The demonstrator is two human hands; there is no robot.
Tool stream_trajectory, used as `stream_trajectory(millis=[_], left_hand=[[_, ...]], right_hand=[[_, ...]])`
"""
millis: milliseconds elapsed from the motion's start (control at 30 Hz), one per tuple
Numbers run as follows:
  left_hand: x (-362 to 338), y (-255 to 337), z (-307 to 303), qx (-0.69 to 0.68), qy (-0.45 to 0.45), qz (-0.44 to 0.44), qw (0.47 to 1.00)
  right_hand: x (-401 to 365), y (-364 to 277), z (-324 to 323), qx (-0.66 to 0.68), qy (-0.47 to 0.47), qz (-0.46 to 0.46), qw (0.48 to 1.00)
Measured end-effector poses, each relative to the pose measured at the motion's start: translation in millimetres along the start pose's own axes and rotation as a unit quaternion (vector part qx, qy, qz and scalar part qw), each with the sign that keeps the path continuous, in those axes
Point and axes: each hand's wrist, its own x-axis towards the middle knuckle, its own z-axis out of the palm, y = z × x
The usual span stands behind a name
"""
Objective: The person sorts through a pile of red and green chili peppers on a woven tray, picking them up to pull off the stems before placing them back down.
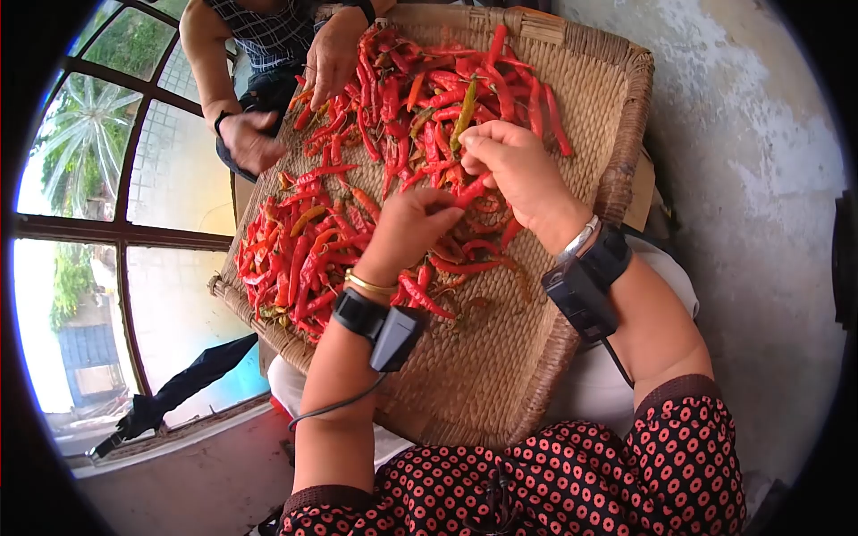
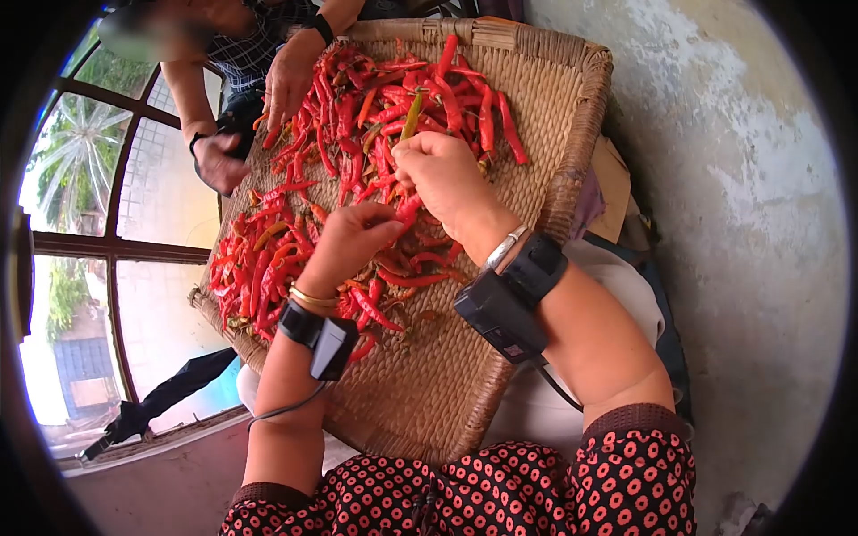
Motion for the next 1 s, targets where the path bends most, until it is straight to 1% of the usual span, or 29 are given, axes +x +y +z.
stream_trajectory(millis=[67, 100, 133, 200, 233, 267, 300, 333, 367, 400, 467, 533, 567, 600, 667, 733, 833, 900, 933, 1000], left_hand=[[-3.3, -8.0, -14.4, -0.073, 0.013, -0.039, 0.996], [-5.0, -16.0, -22.4, -0.048, 0.013, -0.019, 0.999], [-7.2, -18.3, -31.5, -0.021, 0.009, -0.016, 1.000], [-8.2, -26.3, -44.7, -0.059, 0.070, -0.026, 0.995], [-6.1, -35.2, -51.8, -0.035, 0.121, -0.040, 0.991], [-3.3, -45.1, -55.6, -0.036, 0.123, -0.040, 0.991], [-0.6, -48.1, -57.4, 0.064, 0.243, 0.011, 0.968], [0.6, -50.5, -57.6, 0.162, 0.355, 0.060, 0.919], [1.1, -52.1, -54.5, 0.241, 0.379, 0.092, 0.889], [0.6, -45.3, -47.0, 0.239, 0.379, 0.091, 0.889], [-2.1, -32.9, -27.1, 0.211, 0.205, 0.095, 0.951], [-4.2, -21.7, -7.5, 0.201, 0.111, 0.134, 0.964], [-5.2, -17.4, 0.8, 0.263, 0.114, 0.150, 0.946], [-5.5, -16.6, 6.0, 0.262, 0.114, 0.149, 0.947], [-5.8, -17.2, 13.9, 0.383, 0.064, 0.067, 0.919], [-5.6, -17.3, 17.2, 0.407, 0.057, 0.065, 0.909], [-3.3, -22.2, 17.3, 0.403, 0.060, 0.066, 0.911], [-0.9, -26.7, 11.7, 0.375, 0.074, 0.098, 0.919], [-2.0, -25.6, 6.9, 0.376, 0.074, 0.099, 0.918], [-5.6, -22.1, -5.4, 0.193, 0.058, 0.083, 0.976]], right_hand=[[2.3, 7.2, 3.3, -0.090, -0.023, -0.087, 0.992], [-3.4, 2.8, 6.2, -0.091, -0.011, -0.072, 0.993], [-2.9, 0.9, 6.4, -0.094, -0.011, -0.073, 0.993], [-1.5, 0.2, 6.9, -0.027, 0.062, -0.112, 0.991], [-0.3, -2.4, 3.1, -0.019, 0.060, -0.068, 0.996], [-0.4, -2.9, 3.6, -0.021, 0.058, -0.068, 0.996], [-1.1, -3.1, 4.1, -0.009, 0.068, -0.054, 0.996], [-1.9, -3.1, 4.5, 0.004, 0.078, -0.039, 0.996], [-2.6, -4.0, 5.2, 0.002, 0.078, -0.039, 0.996], [-3.2, -5.4, 6.2, 0.013, 0.078, -0.045, 0.996], [-3.1, -5.5, 5.2, 0.022, 0.079, -0.051, 0.995], [-1.2, -4.3, 1.5, 0.011, 0.054, -0.032, 0.998], [-0.6, -3.3, 1.1, 0.009, 0.054, -0.031, 0.998], [-0.1, -2.1, 0.6, 0.006, 0.048, -0.027, 0.998], [-0.4, -1.2, 0.2, 0.004, 0.043, -0.021, 0.999], [-0.9, -2.8, 0.4, 0.007, 0.032, -0.005, 0.999], [-0.4, -2.2, 1.3, 0.002, 0.028, 0.003, 1.000], [-1.0, -2.1, 0.9, 0.005, 0.026, 0.005, 1.000], [-1.1, -1.9, 0.7, 0.007, 0.025, 0.008, 1.000], [-0.8, 0.0, 1.2, 0.002, 0.018, 0.009, 1.000]])
